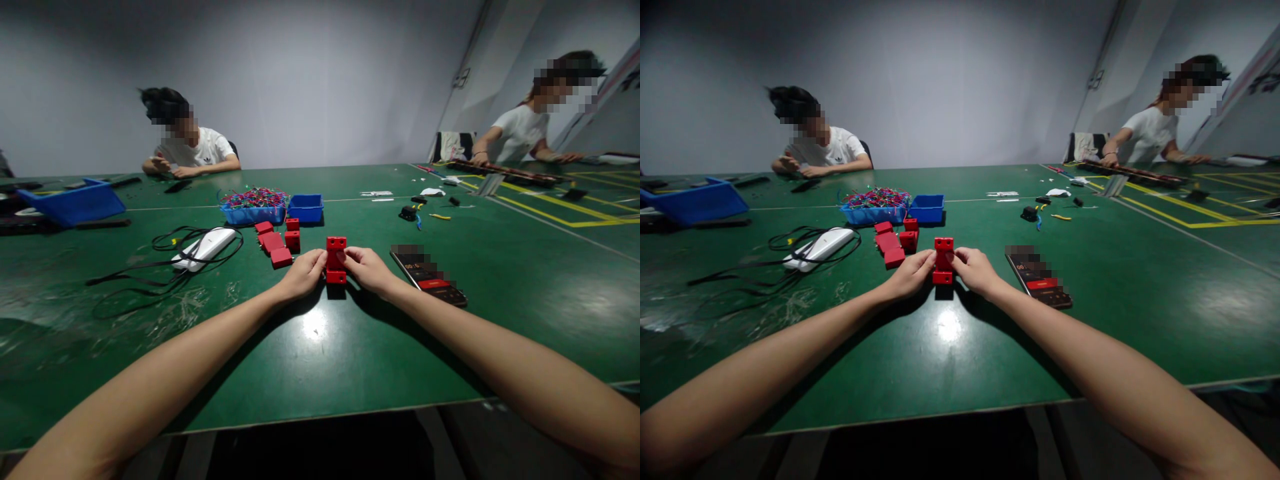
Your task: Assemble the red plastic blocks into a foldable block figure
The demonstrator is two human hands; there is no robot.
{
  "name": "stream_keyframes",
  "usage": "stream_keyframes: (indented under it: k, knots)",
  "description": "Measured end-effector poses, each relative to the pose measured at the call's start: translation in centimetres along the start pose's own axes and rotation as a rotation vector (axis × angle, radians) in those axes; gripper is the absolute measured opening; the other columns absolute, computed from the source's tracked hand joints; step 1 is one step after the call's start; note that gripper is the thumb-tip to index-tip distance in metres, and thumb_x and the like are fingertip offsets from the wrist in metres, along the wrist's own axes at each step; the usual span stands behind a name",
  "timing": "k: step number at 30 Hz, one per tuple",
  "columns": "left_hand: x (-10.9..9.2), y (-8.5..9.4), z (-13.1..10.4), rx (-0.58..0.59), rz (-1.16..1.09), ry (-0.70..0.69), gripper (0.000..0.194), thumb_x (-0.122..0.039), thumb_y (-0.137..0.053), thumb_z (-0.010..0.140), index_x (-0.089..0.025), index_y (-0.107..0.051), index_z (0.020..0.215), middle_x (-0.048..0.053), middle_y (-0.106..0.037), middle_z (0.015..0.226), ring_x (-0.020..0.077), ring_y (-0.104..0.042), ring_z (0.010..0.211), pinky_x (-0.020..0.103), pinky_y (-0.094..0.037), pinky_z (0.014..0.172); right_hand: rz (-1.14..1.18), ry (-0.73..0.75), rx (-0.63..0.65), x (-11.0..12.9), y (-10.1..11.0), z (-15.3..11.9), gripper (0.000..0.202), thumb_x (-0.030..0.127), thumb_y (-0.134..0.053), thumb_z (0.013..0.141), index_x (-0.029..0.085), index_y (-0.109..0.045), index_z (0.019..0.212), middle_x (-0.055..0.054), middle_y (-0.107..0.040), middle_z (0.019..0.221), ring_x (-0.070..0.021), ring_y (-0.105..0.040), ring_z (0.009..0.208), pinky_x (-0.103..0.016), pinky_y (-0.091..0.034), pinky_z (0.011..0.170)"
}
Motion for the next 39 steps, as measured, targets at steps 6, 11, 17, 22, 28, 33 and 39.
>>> stream_keyframes:
  k: [6,11,17,22,28,33,39]
  knots:
    - [-0.2,0.01,0.06,0.003,-0.006,-0.004,0.04,-0.039,-0.031,0.097,-0.013,-0.061,0.092,0.008,-0.065,0.091,0.0198,-0.06,0.085,0.031,-0.048,0.08,-0.073,0.022,-0.011,0.2,0.12,-0.11,0.042,0.053,-0.054,0.084,0.014,-0.069,0.086,-0.009,-0.072,0.084,-0.0234,-0.066,0.081,-0.032,-0.051,0.074]
    - [-0.35,0.02,0.09,0.007,-0.022,-0.012,0.041,-0.038,-0.031,0.098,-0.013,-0.063,0.096,0.009,-0.067,0.095,0.0204,-0.061,0.089,0.032,-0.048,0.084,-0.123,0.048,-0.024,0.32,0.24,-0.14,0.038,0.049,-0.053,0.086,0.015,-0.07,0.088,-0.008,-0.073,0.086,-0.0236,-0.067,0.084,-0.032,-0.051,0.075]
    - [-0.15,0.03,0.06,0.004,-0.026,0.003,0.041,-0.041,-0.032,0.098,-0.014,-0.063,0.095,0.008,-0.067,0.091,0.0195,-0.061,0.086,0.03,-0.048,0.082,-0.137,0.043,-0.033,0.4,0.31,-0.18,0.038,0.049,-0.052,0.087,0.015,-0.07,0.086,-0.008,-0.073,0.083,-0.0234,-0.067,0.083,-0.032,-0.051,0.074]
    - [-0.09,-0.05,0.01,0.008,-0.022,-0.004,0.042,-0.042,-0.031,0.097,-0.013,-0.061,0.093,0.008,-0.066,0.09,0.0193,-0.06,0.083,0.03,-0.048,0.078,-0.143,0.049,-0.021,0.55,0.23,-0.2,0.04,0.05,-0.053,0.085,0.014,-0.07,0.086,-0.008,-0.073,0.083,-0.0239,-0.066,0.082,-0.032,-0.051,0.074]
    - [-0.21,-0.01,-0.04,0.003,-0.004,-0.012,0.044,-0.044,-0.03,0.097,-0.014,-0.061,0.092,0.008,-0.065,0.089,0.0191,-0.059,0.083,0.03,-0.048,0.077,-0.159,0.067,-0.023,0.68,0.24,-0.22,0.039,0.049,-0.05,0.087,0.015,-0.07,0.086,-0.009,-0.073,0.085,-0.0237,-0.066,0.082,-0.031,-0.051,0.073]
    - [-0.41,0.08,-0.11,-0.006,0.0,-0.017,0.044,-0.045,-0.03,0.098,-0.014,-0.061,0.091,0.008,-0.065,0.089,0.0188,-0.059,0.083,0.029,-0.048,0.078,-0.159,0.069,-0.014,0.83,0.25,-0.28,0.036,0.046,-0.051,0.088,0.016,-0.07,0.085,-0.007,-0.073,0.083,-0.023,-0.066,0.082,-0.03,-0.051,0.072]
    - [-0.3,0.05,-0.04,-0.014,0.013,-0.03,0.044,-0.042,-0.031,0.098,-0.013,-0.063,0.093,0.01,-0.067,0.092,0.0204,-0.06,0.085,0.032,-0.049,0.08,-0.161,0.078,-0.003,0.81,0.19,-0.19,0.037,0.047,-0.051,0.088,0.016,-0.07,0.085,-0.007,-0.073,0.083,-0.022,-0.065,0.079,-0.03,-0.05,0.072]
Point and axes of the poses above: each hand's wrist, its own z-axis towards the middle knuckle, its own y-axis out of the back of the hand, x = y × z, the point moved 6 cm from there along z, towards the middle knuckle
